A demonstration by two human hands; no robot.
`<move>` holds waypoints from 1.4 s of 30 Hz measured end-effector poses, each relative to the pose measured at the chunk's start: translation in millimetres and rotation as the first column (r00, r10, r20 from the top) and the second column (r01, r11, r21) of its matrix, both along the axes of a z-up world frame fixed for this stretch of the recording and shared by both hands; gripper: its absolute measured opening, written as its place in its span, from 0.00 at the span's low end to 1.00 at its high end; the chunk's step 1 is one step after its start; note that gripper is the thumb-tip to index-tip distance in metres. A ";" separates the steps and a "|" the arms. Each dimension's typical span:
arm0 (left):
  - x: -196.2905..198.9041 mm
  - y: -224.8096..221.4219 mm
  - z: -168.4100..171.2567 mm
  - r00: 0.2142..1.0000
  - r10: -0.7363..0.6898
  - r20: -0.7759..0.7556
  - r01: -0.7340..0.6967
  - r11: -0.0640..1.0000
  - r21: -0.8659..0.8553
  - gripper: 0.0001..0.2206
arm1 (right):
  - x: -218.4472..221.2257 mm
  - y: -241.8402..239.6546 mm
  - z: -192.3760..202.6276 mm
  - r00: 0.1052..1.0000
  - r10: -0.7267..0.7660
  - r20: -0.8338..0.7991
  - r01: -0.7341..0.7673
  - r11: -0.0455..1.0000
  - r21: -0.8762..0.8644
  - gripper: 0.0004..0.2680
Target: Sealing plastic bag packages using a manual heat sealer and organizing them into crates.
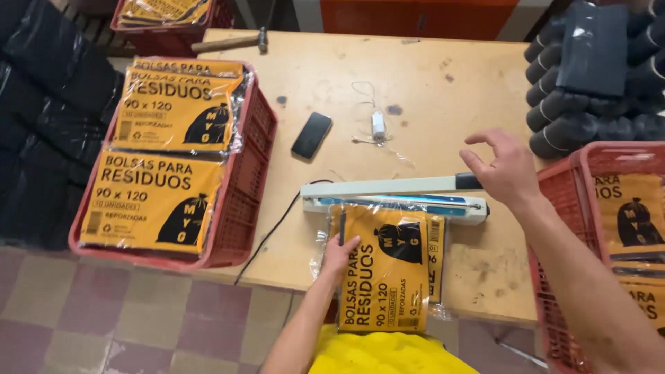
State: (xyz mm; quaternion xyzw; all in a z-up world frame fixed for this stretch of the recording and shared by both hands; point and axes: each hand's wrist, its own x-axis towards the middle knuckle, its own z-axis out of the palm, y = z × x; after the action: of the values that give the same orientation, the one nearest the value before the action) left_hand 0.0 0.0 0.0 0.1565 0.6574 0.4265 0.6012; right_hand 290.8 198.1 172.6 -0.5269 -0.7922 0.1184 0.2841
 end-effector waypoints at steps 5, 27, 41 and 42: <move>6.7 -41.2 28.2 0.986 -0.048 -0.160 0.068 0.990 0.123 0.14 | -57.3 -45.1 28.9 0.922 0.297 -0.247 -0.300 0.954 0.027 0.11; -245.1 -88.0 198.3 0.926 0.262 -0.272 -0.002 0.723 0.691 0.19 | -200.5 -167.7 73.3 0.768 -0.261 -0.585 -0.166 0.801 -0.575 0.13; -485.3 -12.5 245.2 0.918 -0.017 -0.395 0.067 0.991 0.113 0.17 | -481.8 -99.2 25.5 0.374 -0.722 -0.582 -0.191 0.555 -0.810 0.13; -500.2 3.4 247.9 0.899 -0.051 -0.435 0.116 0.986 0.124 0.17 | -492.7 -85.8 16.9 0.382 -0.675 -0.631 -0.207 0.603 -0.771 0.14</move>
State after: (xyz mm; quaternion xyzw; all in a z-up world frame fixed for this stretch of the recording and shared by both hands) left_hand -500.2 3.4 247.9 0.3185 0.7335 0.4023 0.4458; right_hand -201.9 112.3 189.5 -0.5632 -0.2848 0.6481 0.4263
